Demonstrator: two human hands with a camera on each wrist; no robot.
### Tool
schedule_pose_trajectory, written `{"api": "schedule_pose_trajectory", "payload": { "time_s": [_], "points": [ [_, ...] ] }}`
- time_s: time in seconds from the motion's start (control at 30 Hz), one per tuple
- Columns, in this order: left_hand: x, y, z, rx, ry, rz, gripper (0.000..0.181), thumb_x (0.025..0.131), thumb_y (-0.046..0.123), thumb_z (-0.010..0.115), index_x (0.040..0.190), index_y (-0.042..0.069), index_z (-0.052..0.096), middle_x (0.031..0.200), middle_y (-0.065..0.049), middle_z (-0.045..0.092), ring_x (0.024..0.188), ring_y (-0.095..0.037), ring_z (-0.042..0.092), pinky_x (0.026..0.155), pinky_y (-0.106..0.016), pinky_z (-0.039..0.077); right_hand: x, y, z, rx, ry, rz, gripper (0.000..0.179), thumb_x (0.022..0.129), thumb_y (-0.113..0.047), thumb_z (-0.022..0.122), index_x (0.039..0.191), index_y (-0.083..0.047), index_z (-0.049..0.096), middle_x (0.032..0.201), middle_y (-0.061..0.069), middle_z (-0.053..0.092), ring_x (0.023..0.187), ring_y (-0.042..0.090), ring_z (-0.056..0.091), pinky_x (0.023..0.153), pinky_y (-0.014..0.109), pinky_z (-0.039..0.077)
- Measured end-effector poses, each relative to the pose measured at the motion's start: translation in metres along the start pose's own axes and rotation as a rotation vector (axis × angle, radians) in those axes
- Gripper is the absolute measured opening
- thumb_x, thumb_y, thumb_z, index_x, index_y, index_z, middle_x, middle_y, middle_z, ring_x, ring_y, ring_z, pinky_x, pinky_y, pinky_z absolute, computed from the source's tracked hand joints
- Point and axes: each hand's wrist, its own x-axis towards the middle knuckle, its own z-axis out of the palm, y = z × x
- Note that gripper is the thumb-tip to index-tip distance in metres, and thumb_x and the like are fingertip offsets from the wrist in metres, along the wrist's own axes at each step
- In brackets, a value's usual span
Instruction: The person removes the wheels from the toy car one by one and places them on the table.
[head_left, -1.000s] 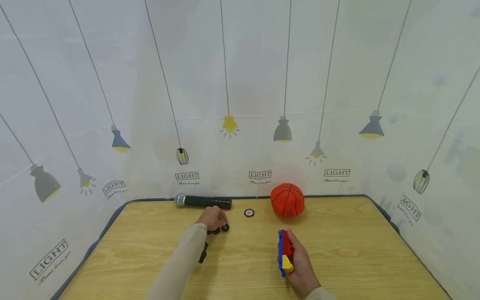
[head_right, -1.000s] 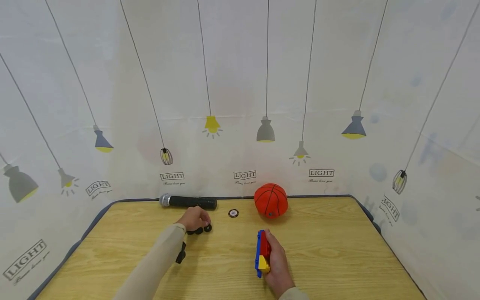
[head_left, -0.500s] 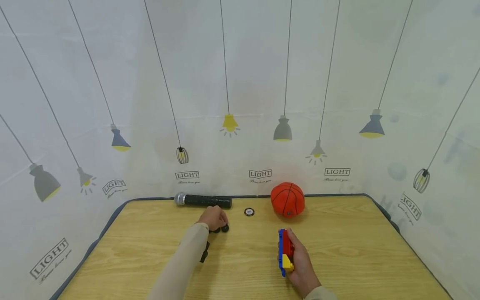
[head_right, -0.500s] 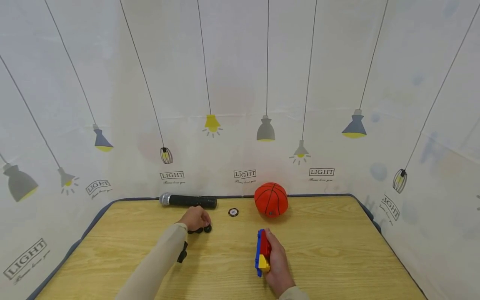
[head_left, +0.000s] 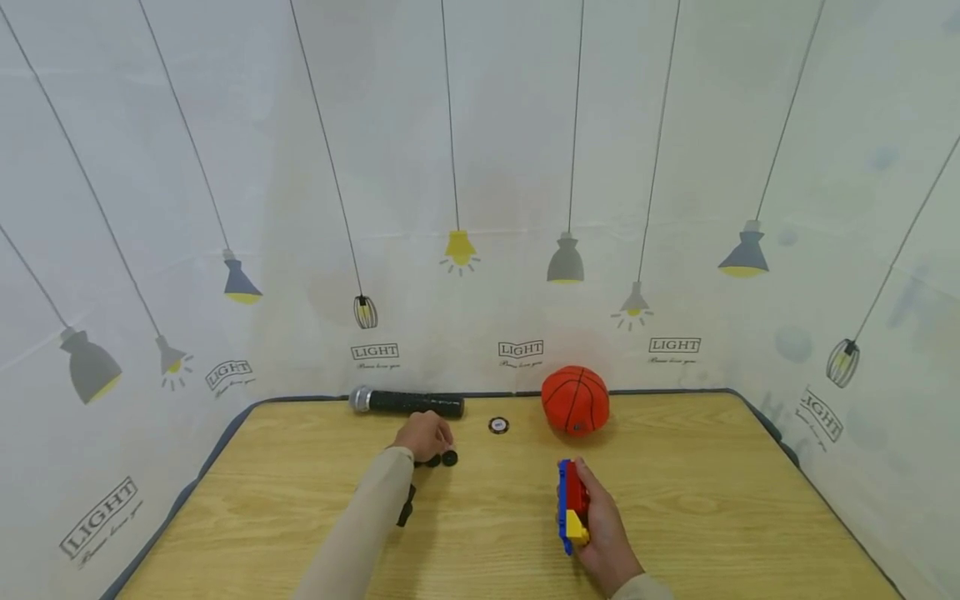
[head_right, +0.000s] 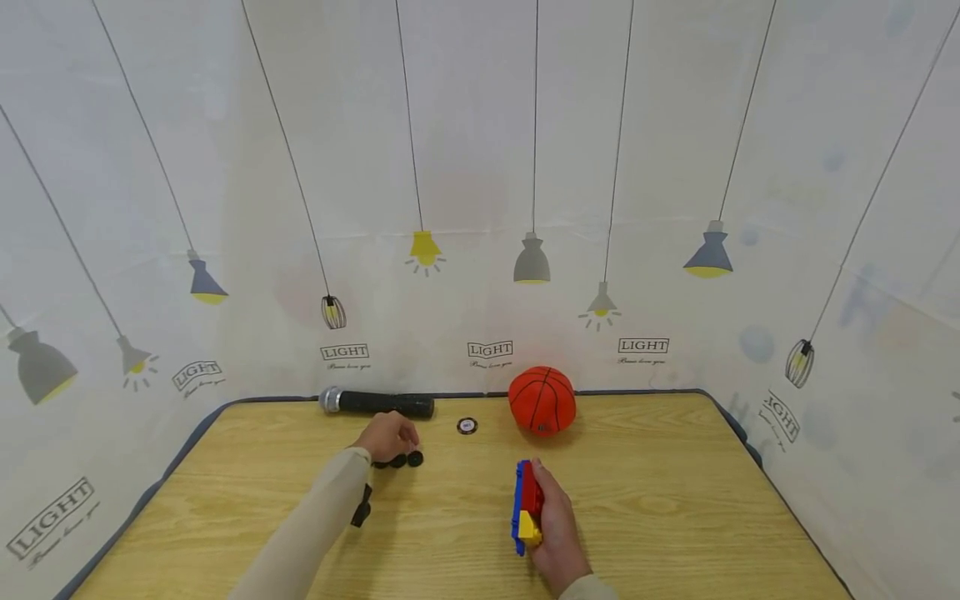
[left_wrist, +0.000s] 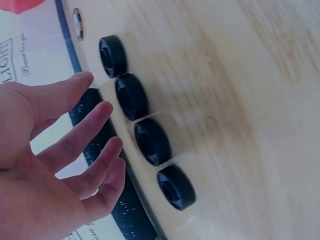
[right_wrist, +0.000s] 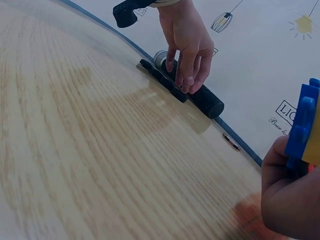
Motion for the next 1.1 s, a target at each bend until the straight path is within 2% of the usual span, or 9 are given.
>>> {"api": "schedule_pose_trajectory", "payload": {
  "time_s": [0.07, 0.13, 0.3, 0.4, 0.5, 0.73, 0.9, 1.0, 1.1],
  "points": [
    [-0.002, 0.001, -0.003, -0.018, 0.011, 0.024, 0.007, 0.089, 0.006, 0.073, 0.09, 0.011, 0.078, 0.089, -0.004, 0.075, 0.079, -0.017, 0.067, 0.073, -0.036, 0.057, -0.001, 0.0, 0.0, -0.007, -0.009, 0.003, 0.085, 0.091, -0.068, 0.058, 0.149, -0.011, 0.033, 0.102, -0.007, 0.058, 0.087, 0.007, 0.055, 0.072, 0.019, 0.048],
    [-0.004, 0.003, -0.005, -0.025, 0.03, 0.075, 0.007, 0.09, 0.006, 0.072, 0.092, 0.009, 0.078, 0.089, -0.005, 0.075, 0.08, -0.018, 0.068, 0.073, -0.037, 0.057, -0.001, -0.001, 0.001, -0.017, -0.028, 0.005, 0.083, 0.09, -0.068, 0.059, 0.147, -0.011, 0.037, 0.1, -0.007, 0.059, 0.084, 0.006, 0.055, 0.069, 0.018, 0.048],
    [-0.01, 0.013, -0.011, -0.073, 0.041, 0.208, 0.009, 0.094, 0.01, 0.068, 0.097, 0.006, 0.076, 0.097, -0.008, 0.076, 0.093, -0.024, 0.07, 0.083, -0.043, 0.057, 0.002, -0.004, 0.0, -0.119, -0.121, 0.015, 0.078, 0.091, -0.067, 0.058, 0.141, -0.009, 0.051, 0.101, -0.002, 0.062, 0.079, 0.008, 0.055, 0.066, 0.018, 0.049],
    [-0.016, 0.023, -0.014, -0.161, -0.013, 0.233, 0.014, 0.097, 0.013, 0.064, 0.103, 0.006, 0.075, 0.105, -0.009, 0.076, 0.1, -0.024, 0.069, 0.088, -0.044, 0.056, 0.003, -0.009, -0.002, -0.217, -0.216, 0.023, 0.075, 0.093, -0.065, 0.055, 0.138, -0.005, 0.055, 0.103, 0.002, 0.066, 0.077, 0.009, 0.058, 0.067, 0.02, 0.051],
    [-0.023, 0.036, -0.015, -0.263, -0.086, 0.254, 0.018, 0.101, 0.018, 0.06, 0.108, 0.008, 0.074, 0.112, -0.01, 0.075, 0.102, -0.023, 0.069, 0.089, -0.044, 0.057, 0.005, -0.016, -0.004, -0.306, -0.331, 0.03, 0.078, 0.095, -0.066, 0.052, 0.139, -0.002, 0.053, 0.105, 0.002, 0.07, 0.074, 0.008, 0.061, 0.07, 0.02, 0.053],
    [-0.043, 0.072, -0.002, -0.466, -0.278, 0.32, 0.027, 0.101, 0.03, 0.061, 0.122, 0.015, 0.07, 0.119, -0.002, 0.073, 0.11, -0.017, 0.068, 0.096, -0.041, 0.055, 0.009, -0.032, -0.004, -0.557, -0.563, 0.009, 0.073, 0.099, -0.061, 0.047, 0.133, 0.003, 0.059, 0.107, 0.005, 0.077, 0.082, 0.011, 0.067, 0.072, 0.024, 0.055],
    [-0.055, 0.085, 0.015, -0.565, -0.401, 0.35, 0.027, 0.1, 0.027, 0.063, 0.125, 0.019, 0.068, 0.122, 0.0, 0.072, 0.11, -0.012, 0.066, 0.097, -0.036, 0.054, 0.01, -0.035, 0.0, -0.572, -0.762, 0.08, 0.063, 0.104, -0.052, 0.043, 0.132, 0.002, 0.06, 0.11, 0.008, 0.077, 0.071, 0.007, 0.067, 0.069, 0.022, 0.056],
    [-0.06, 0.083, 0.025, -0.598, -0.419, 0.375, 0.025, 0.099, 0.025, 0.063, 0.123, 0.021, 0.068, 0.119, 0.001, 0.072, 0.103, -0.007, 0.066, 0.092, -0.029, 0.054, 0.011, -0.034, 0.002, -0.587, -0.818, 0.098, 0.063, 0.104, -0.052, 0.043, 0.131, 0.003, 0.061, 0.111, 0.009, 0.077, 0.067, 0.006, 0.066, 0.067, 0.02, 0.056],
    [-0.064, 0.078, 0.03, -0.63, -0.398, 0.375, 0.023, 0.098, 0.021, 0.065, 0.12, 0.018, 0.07, 0.117, -0.001, 0.074, 0.099, -0.006, 0.067, 0.087, -0.025, 0.054, 0.011, -0.032, 0.003, -0.614, -0.808, 0.114, 0.068, 0.104, -0.055, 0.042, 0.132, 0.005, 0.059, 0.112, 0.011, 0.077, 0.07, 0.006, 0.067, 0.069, 0.02, 0.056]
  ]
}}
